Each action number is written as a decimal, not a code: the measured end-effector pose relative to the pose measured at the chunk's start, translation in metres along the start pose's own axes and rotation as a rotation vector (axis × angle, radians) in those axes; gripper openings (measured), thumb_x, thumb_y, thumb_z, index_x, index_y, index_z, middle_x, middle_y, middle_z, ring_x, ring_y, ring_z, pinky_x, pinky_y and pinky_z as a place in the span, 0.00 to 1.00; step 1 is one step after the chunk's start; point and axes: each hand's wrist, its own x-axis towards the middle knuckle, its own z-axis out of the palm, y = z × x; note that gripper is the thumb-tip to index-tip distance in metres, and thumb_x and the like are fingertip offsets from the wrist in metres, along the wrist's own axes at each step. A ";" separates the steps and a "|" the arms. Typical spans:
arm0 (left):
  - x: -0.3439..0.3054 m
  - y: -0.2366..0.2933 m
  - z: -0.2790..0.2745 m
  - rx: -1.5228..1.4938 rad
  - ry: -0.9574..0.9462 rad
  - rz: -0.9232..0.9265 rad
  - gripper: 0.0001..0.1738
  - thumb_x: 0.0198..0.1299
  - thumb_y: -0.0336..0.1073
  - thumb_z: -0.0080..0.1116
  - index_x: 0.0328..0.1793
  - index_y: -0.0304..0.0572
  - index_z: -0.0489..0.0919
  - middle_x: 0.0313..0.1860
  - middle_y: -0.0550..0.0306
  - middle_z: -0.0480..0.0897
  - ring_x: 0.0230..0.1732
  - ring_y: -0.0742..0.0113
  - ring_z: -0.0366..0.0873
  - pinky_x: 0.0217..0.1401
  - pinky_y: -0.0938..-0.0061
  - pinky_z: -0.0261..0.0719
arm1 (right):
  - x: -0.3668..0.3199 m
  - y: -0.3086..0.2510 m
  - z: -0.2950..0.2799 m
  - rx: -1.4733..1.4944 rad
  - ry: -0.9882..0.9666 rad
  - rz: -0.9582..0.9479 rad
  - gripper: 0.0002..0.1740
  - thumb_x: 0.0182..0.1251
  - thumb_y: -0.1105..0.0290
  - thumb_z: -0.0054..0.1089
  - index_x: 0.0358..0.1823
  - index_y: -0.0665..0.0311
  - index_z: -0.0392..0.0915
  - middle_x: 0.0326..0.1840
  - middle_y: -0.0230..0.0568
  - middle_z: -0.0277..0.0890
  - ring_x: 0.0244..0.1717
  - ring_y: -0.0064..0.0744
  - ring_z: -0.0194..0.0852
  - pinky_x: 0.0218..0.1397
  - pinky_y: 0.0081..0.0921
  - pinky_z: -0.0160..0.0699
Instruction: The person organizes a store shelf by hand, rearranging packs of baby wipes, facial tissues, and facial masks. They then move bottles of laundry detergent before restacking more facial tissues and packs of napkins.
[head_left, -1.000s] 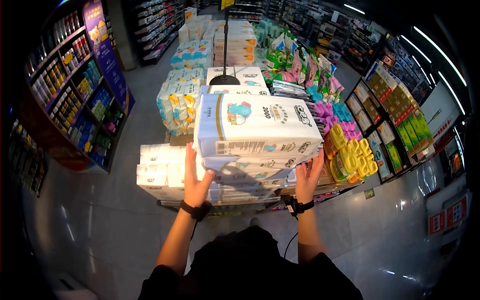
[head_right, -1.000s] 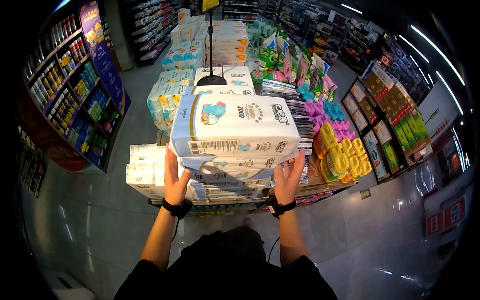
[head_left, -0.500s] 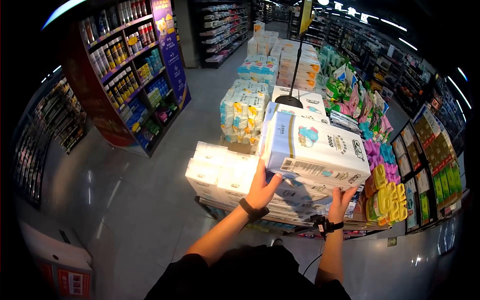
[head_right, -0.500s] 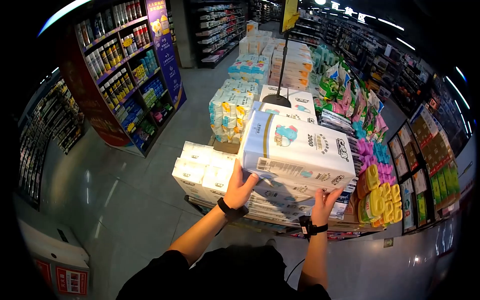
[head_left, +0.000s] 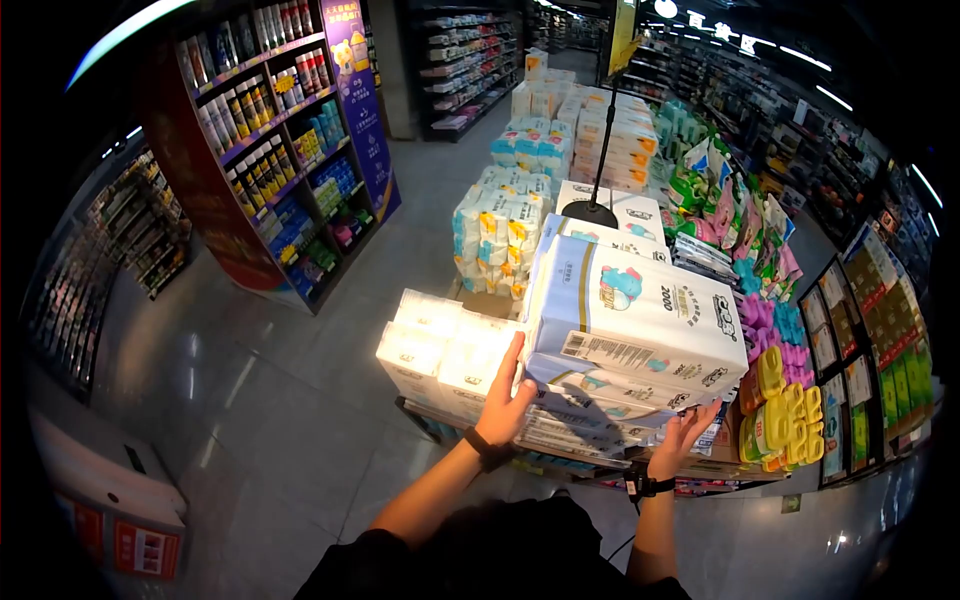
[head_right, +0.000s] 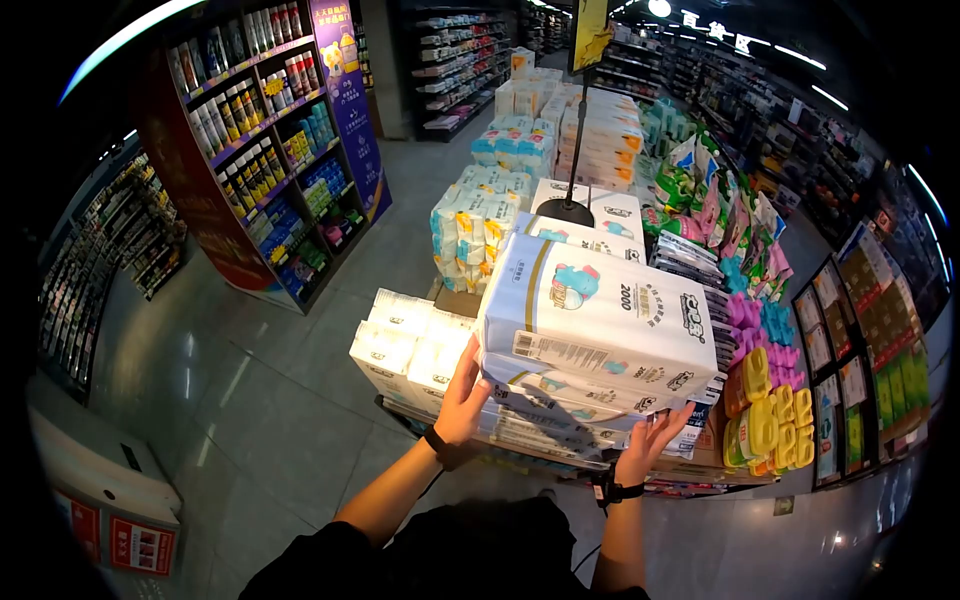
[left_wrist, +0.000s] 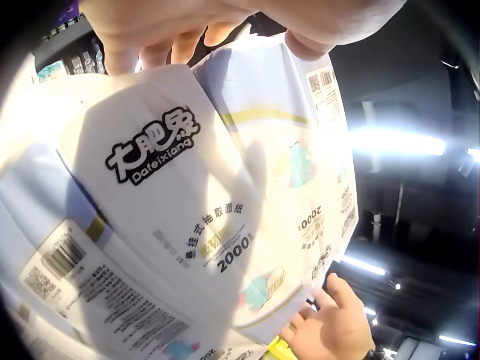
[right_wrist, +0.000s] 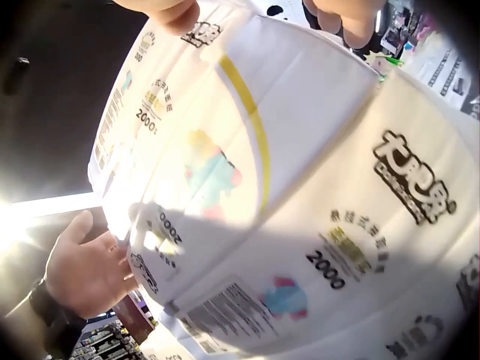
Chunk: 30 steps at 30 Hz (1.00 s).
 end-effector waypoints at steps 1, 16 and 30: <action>0.004 0.003 -0.001 0.002 0.014 0.047 0.45 0.82 0.37 0.53 0.97 0.33 0.48 0.97 0.40 0.51 0.97 0.52 0.45 0.96 0.60 0.44 | 0.008 -0.020 0.010 -0.002 0.047 -0.056 0.53 0.84 0.54 0.60 0.97 0.60 0.37 0.98 0.47 0.39 0.95 0.44 0.41 0.93 0.44 0.41; 0.031 0.025 0.034 0.088 0.204 0.093 0.33 0.90 0.48 0.42 0.88 0.29 0.65 0.81 0.48 0.75 0.79 0.61 0.71 0.84 0.63 0.64 | 0.045 0.050 -0.021 0.323 -0.170 0.113 0.49 0.91 0.36 0.41 0.94 0.65 0.44 0.96 0.47 0.46 0.93 0.44 0.47 0.94 0.46 0.45; -0.012 -0.031 0.032 0.160 0.373 0.052 0.45 0.89 0.62 0.43 0.93 0.29 0.57 0.89 0.47 0.68 0.90 0.56 0.63 0.92 0.57 0.57 | 0.012 0.096 -0.053 -0.022 -0.496 0.098 0.45 0.86 0.40 0.60 0.85 0.71 0.63 0.83 0.48 0.68 0.77 0.41 0.69 0.81 0.42 0.66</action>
